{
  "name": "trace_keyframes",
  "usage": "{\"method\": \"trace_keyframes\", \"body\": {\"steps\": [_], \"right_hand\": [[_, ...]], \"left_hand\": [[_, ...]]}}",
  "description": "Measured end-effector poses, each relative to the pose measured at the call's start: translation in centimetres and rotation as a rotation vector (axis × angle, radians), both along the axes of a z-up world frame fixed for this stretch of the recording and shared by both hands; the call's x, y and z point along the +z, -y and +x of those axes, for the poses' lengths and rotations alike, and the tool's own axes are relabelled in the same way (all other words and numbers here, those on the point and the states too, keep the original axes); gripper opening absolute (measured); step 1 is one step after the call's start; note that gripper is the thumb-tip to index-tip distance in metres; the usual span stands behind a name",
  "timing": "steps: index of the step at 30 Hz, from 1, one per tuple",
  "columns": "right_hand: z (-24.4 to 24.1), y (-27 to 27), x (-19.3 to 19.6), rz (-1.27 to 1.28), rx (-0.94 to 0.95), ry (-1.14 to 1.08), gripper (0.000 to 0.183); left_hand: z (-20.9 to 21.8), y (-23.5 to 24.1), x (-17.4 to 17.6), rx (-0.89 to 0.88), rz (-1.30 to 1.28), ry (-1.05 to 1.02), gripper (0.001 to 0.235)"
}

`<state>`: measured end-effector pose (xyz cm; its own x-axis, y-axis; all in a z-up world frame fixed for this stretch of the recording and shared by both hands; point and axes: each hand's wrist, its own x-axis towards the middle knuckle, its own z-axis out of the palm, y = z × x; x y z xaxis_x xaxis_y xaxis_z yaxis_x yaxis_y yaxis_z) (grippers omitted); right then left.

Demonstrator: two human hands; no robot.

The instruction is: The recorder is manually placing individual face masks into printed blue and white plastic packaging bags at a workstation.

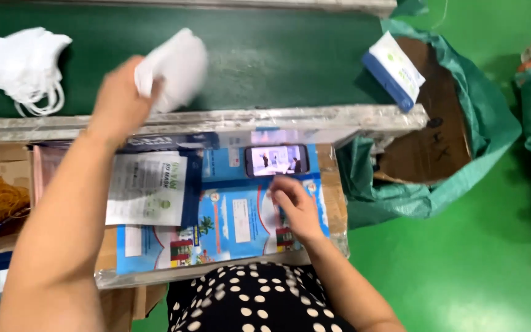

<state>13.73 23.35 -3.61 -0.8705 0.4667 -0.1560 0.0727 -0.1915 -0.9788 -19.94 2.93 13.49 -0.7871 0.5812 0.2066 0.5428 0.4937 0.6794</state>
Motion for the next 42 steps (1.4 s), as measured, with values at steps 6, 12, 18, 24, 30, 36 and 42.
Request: {"method": "trace_keyframes", "body": {"steps": [6, 12, 18, 24, 30, 36, 42], "right_hand": [[-3.1, 3.0, 8.1, -0.496, 0.123, -0.19, 0.102], [-0.7, 3.7, 0.1, 0.381, 0.161, 0.082, 0.032], [-1.9, 4.4, -0.9, 0.594, 0.282, -0.128, 0.067], [-1.2, 4.9, 1.8, 0.458, 0.373, -0.271, 0.067], [-0.7, 4.4, -1.3, 0.584, 0.26, -0.23, 0.045], [-1.0, 2.6, 2.8, 0.769, 0.474, -0.237, 0.04], [0.5, 1.8, 6.2, 0.361, 0.461, 0.162, 0.031]], "left_hand": [[15.5, 2.4, -9.1, -0.42, 0.202, 0.503, 0.038], [18.4, 4.5, -11.3, -0.351, 0.253, -0.086, 0.08], [19.1, 3.3, -11.4, -0.5, -0.195, -0.187, 0.09], [20.8, 1.9, -14.2, -0.532, -0.118, -0.119, 0.087], [21.7, 2.3, -13.7, -0.454, -0.05, -0.13, 0.074], [19.4, 3.8, -13.4, -0.386, 0.061, -0.201, 0.056], [18.7, 5.5, -16.1, 0.051, -0.356, -0.378, 0.045]]}}
